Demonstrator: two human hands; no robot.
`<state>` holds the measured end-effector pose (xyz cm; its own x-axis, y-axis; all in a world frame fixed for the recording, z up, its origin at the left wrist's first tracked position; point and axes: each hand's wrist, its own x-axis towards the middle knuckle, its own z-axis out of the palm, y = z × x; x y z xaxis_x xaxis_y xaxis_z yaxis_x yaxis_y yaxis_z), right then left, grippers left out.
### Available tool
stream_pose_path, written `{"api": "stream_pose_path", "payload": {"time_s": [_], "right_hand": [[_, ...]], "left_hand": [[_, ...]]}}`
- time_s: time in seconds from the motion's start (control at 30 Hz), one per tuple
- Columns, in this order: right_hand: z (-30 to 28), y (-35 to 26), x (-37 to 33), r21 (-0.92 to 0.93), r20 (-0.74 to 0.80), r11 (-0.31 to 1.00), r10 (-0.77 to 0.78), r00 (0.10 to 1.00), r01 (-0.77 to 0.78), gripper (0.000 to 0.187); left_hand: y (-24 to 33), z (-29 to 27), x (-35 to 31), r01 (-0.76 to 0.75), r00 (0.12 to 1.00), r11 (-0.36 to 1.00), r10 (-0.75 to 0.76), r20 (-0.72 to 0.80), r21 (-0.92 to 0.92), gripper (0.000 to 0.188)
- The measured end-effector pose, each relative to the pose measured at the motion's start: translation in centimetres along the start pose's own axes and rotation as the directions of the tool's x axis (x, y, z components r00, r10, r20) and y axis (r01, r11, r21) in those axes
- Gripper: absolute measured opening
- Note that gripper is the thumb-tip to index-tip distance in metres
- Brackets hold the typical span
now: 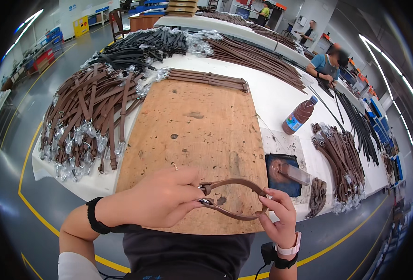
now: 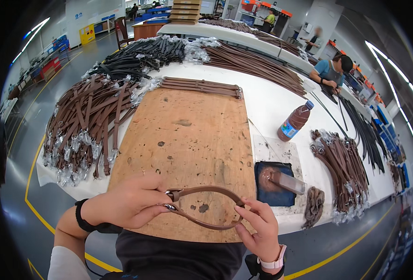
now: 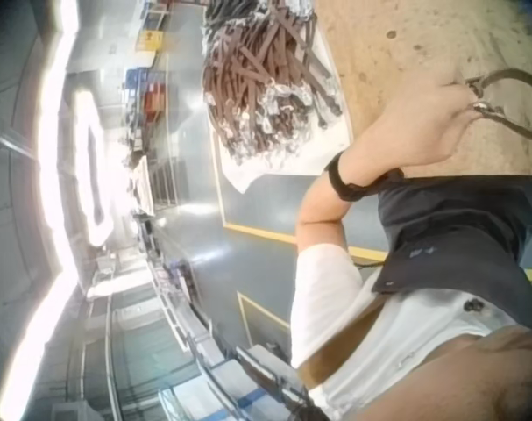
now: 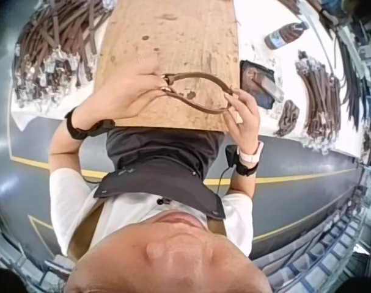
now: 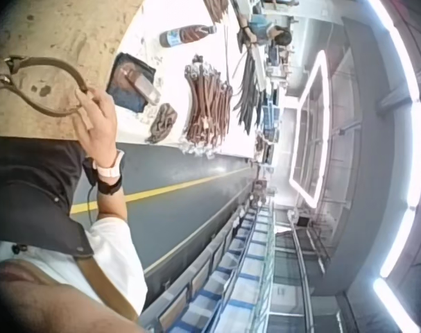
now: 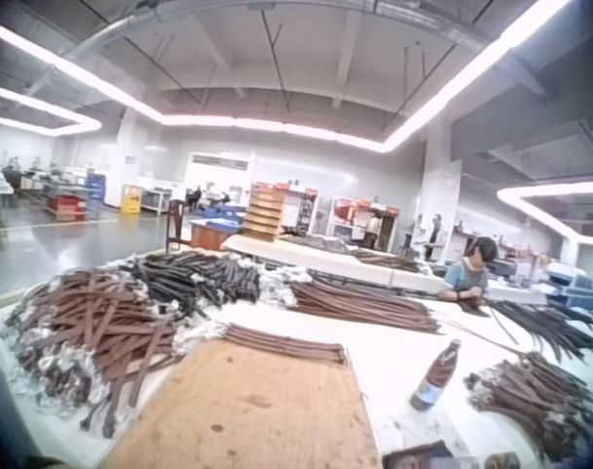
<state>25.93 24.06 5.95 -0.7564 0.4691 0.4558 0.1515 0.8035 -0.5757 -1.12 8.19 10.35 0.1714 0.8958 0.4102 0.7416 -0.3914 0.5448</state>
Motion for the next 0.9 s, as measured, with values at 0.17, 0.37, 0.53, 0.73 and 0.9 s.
{"api": "stream_pose_path", "payload": {"time_s": [0.17, 0.37, 0.53, 0.73, 0.9], "right_hand": [[0.1, -0.4, 0.0, 0.120, -0.009, 0.991, 0.070, 0.998, -0.068, 0.037], [0.8, 0.7, -0.7, 0.319, -0.067, 0.944, 0.107, 0.992, -0.080, 0.030], [1.4, 0.5, -1.5, 0.573, -0.015, 0.781, 0.315, 0.949, -0.250, 0.028], [2.0, -0.1, -0.7, 0.770, -0.025, 0.582, 0.435, 0.900, -0.260, 0.027], [1.9, 0.4, -0.5, 0.878, 0.001, 0.407, 0.524, 0.852, -0.252, 0.029]], "left_hand": [[0.1, 0.2, -0.3, 0.058, 0.998, 0.986, -0.060, -0.006, -0.154, 0.009], [-0.2, 0.9, -0.8, 0.110, 0.992, 0.938, -0.123, -0.019, -0.330, 0.010], [-0.8, 1.6, -1.0, 0.268, 0.958, 0.823, -0.282, 0.050, -0.501, 0.011], [-1.3, 2.6, -0.4, 0.479, 0.774, 0.119, -0.524, 0.355, -0.870, 0.024], [-1.6, 3.0, -0.2, 0.534, 0.705, 0.001, -0.553, 0.444, -0.846, 0.028]]}}
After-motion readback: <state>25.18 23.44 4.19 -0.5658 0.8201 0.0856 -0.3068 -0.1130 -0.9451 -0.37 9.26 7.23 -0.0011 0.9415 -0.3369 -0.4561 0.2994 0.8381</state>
